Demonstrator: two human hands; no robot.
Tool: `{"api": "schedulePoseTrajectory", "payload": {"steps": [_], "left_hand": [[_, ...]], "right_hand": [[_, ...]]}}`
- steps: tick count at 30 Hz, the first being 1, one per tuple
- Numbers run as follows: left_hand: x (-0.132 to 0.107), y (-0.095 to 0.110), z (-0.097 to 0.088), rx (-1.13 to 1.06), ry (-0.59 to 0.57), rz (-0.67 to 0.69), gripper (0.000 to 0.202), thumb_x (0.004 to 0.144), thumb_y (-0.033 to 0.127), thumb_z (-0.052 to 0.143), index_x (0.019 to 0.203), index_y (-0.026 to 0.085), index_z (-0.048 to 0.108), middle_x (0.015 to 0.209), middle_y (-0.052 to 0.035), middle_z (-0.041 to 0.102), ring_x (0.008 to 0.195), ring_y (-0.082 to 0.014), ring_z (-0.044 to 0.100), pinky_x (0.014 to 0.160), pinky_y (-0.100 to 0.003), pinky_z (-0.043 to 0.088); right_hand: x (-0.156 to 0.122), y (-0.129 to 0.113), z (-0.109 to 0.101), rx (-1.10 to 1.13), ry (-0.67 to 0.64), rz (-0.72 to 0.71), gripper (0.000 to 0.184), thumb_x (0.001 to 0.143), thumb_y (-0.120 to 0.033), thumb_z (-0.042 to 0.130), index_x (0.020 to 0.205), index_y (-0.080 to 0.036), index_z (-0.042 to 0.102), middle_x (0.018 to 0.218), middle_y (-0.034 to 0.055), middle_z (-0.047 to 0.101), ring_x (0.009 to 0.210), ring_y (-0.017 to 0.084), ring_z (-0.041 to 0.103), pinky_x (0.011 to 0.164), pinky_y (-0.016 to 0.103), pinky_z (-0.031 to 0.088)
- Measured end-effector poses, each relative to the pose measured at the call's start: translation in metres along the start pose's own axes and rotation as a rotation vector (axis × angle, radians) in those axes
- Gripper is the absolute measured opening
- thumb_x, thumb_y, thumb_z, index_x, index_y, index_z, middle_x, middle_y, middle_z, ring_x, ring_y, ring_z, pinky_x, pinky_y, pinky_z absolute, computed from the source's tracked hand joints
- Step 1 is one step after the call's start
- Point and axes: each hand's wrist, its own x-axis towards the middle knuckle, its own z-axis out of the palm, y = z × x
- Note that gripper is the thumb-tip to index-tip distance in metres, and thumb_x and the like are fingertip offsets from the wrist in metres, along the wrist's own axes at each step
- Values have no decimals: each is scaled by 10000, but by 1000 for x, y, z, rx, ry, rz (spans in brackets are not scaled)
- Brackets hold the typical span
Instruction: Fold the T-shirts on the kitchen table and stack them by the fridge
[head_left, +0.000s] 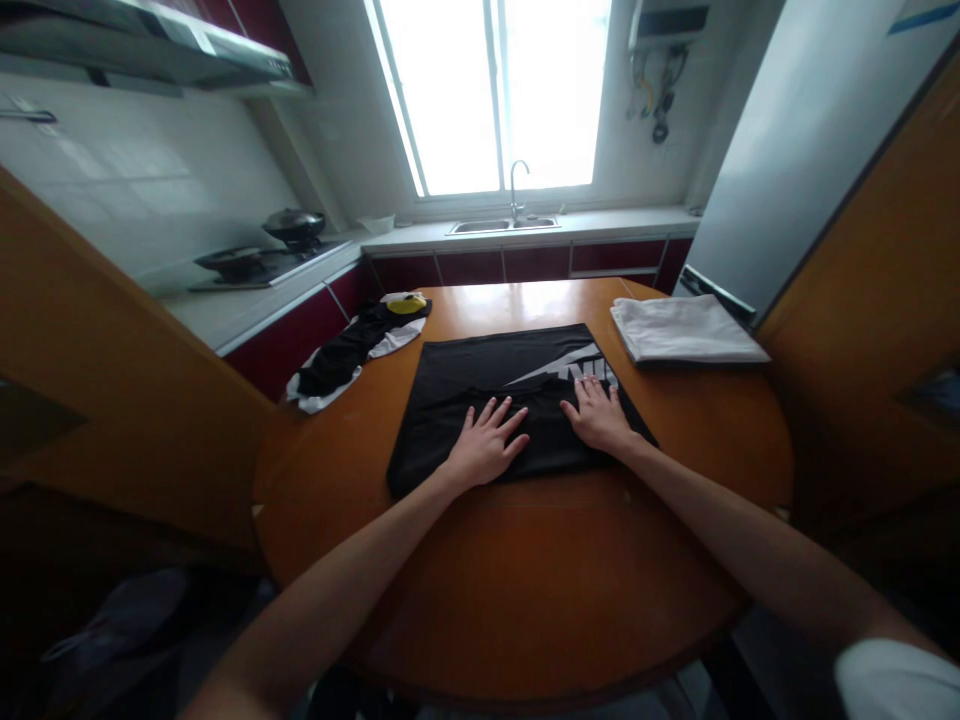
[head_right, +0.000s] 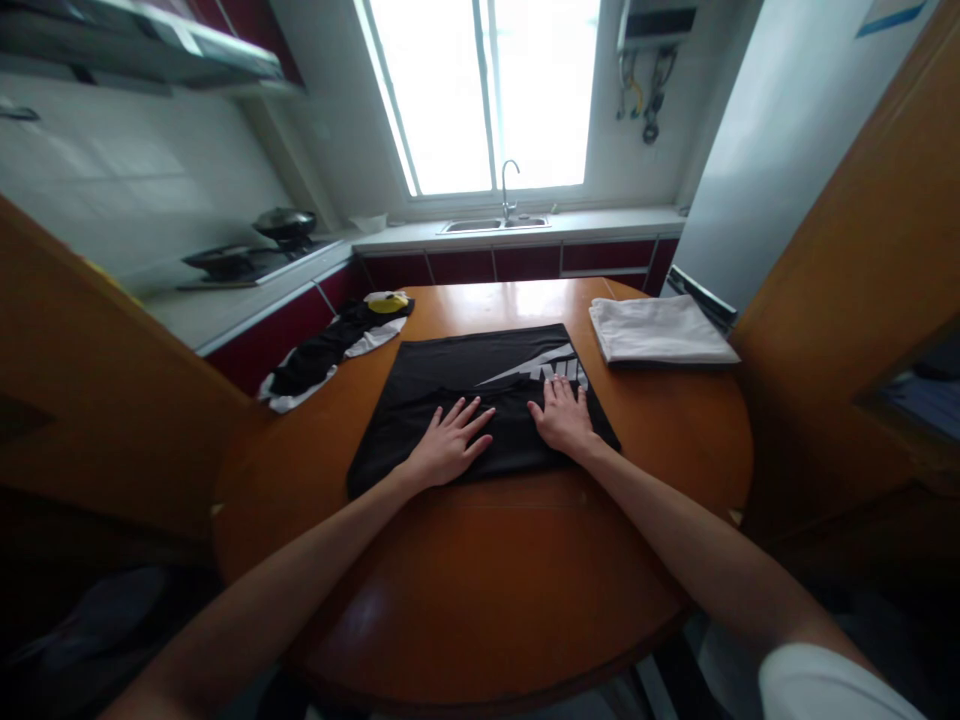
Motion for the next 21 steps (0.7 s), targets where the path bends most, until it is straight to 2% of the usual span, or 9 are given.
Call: {"api": "schedulePoseTrajectory", "payload": {"steps": [5, 10, 14, 16, 19, 21], "left_hand": [[0, 0, 1, 2, -6, -11, 595, 1013, 611, 332, 1561, 382, 336, 1667, -16, 213, 1539, -329, 151, 1200, -638, 148], [-2, 1, 1, -18, -4, -14, 605, 1010, 624, 325, 1558, 371, 348, 1664, -18, 225, 1538, -322, 157, 1203, -631, 151], [-4, 3, -8, -62, 53, -23, 615, 1017, 631, 282, 1557, 346, 357, 1654, -26, 260, 1536, -306, 177, 1201, -620, 186], [-6, 1, -13, -71, 96, -36, 621, 1022, 631, 256, 1545, 324, 386, 1640, -34, 297, 1530, -298, 200, 1205, -607, 193], [-7, -5, -15, -57, 122, -104, 627, 1021, 627, 263, 1537, 301, 408, 1629, -56, 323, 1524, -314, 214, 1205, -616, 178], [-7, -11, -13, -44, 96, -160, 627, 1015, 626, 289, 1542, 304, 400, 1634, -71, 309, 1526, -338, 197, 1194, -648, 159]], "right_hand": [[5, 14, 4, 1, 79, 10, 710, 1024, -514, 257, 1557, -48, 319, 1638, 208, 237, 1532, 311, 163, 1211, 556, 119], [7, 25, 8, -11, 49, 47, 702, 1016, -514, 277, 1543, -57, 350, 1615, 223, 291, 1516, 329, 220, 1197, 578, 157], [5, 19, 3, -17, 185, -11, 679, 1025, -484, 259, 1530, -44, 367, 1615, 213, 299, 1518, 317, 216, 1205, 568, 139], [2, 12, 0, -3, 211, -49, 658, 1029, -459, 244, 1540, -59, 355, 1625, 187, 289, 1524, 299, 206, 1212, 551, 138], [-3, 3, 0, 1, 174, -93, 634, 1025, -420, 248, 1554, -81, 338, 1635, 160, 280, 1530, 278, 191, 1217, 537, 141], [-4, 1, 3, -13, 106, -87, 638, 1017, -413, 269, 1554, -74, 336, 1635, 163, 276, 1531, 280, 185, 1216, 541, 145]]}}
